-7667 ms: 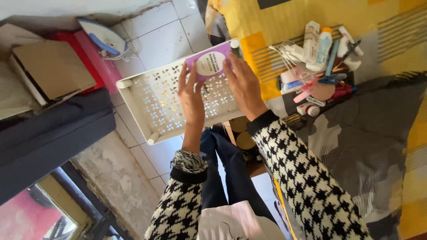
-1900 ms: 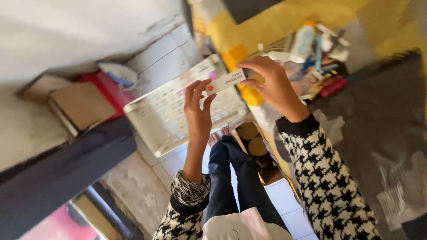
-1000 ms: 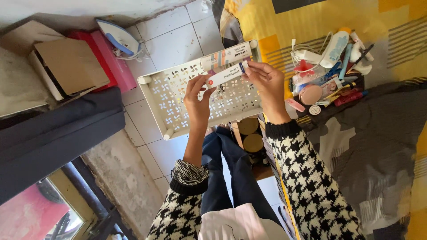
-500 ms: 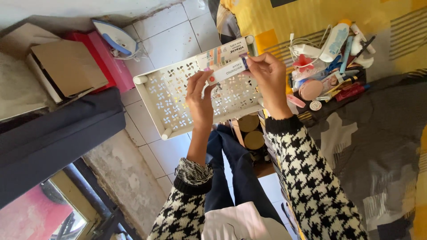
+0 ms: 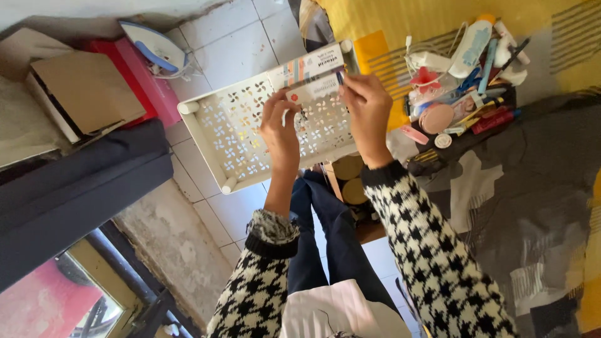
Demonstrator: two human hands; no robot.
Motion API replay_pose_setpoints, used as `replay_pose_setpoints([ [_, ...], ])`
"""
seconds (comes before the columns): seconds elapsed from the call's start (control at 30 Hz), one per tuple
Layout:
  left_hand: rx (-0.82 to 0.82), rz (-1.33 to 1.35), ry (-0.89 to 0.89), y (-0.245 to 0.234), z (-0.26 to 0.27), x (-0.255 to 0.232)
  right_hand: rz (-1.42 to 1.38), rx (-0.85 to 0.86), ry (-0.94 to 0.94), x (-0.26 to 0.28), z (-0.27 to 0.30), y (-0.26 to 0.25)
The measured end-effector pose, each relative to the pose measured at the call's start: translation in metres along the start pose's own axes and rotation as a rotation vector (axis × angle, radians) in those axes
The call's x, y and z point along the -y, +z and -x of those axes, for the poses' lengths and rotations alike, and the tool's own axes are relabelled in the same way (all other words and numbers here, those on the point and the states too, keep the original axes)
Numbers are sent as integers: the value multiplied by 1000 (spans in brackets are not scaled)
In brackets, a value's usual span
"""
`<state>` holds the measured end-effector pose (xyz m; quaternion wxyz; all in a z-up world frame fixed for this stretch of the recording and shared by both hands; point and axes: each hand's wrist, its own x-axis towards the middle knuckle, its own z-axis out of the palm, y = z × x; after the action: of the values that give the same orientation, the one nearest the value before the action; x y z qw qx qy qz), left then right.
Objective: Organizing various cosmetics, skincare products, and electronic accessories into a plastic tray on a bed.
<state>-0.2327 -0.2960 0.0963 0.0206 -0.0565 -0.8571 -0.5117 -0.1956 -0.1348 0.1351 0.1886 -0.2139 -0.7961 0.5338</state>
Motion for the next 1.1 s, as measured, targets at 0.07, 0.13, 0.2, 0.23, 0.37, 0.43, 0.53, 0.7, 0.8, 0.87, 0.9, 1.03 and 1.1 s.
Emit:
replay_pose_setpoints([
  [0.07,-8,2,-26,1,2,-7,34,12,-7,2,-5,1],
  [0.13,-13,7,-49,2,4,-11,69,20,-15,4,-10,0],
  [0.2,4,32,-36,1,8,-11,183,28,-93,7,-14,0],
  [0.23,5,35,-32,0,6,-15,185,24,-96,7,-14,0],
  [0.37,-41,169,-173,-3,0,-26,176,-28,-97,7,-4,5],
  [0.43,-86,313,-207,-1,-4,-21,125,-62,-94,7,1,10],
  [0.53,-60,152,-110,2,-3,-3,152,-94,-102,0,5,16],
  [0.7,45,68,-40,-7,2,9,123,-90,-102,4,11,15],
  [0.8,10,18,-117,-21,-2,-31,163,-82,-107,5,15,11],
  [0.87,-14,-21,-37,-23,9,-44,191,-99,-131,30,21,-2],
  [0.9,-43,-60,35,-22,15,-52,221,-105,-155,41,23,-11],
  [1.03,104,7,105,4,41,-76,301,-109,-112,36,36,-56],
  [1.1,266,35,103,22,52,-95,307,-111,-152,33,40,-84],
])
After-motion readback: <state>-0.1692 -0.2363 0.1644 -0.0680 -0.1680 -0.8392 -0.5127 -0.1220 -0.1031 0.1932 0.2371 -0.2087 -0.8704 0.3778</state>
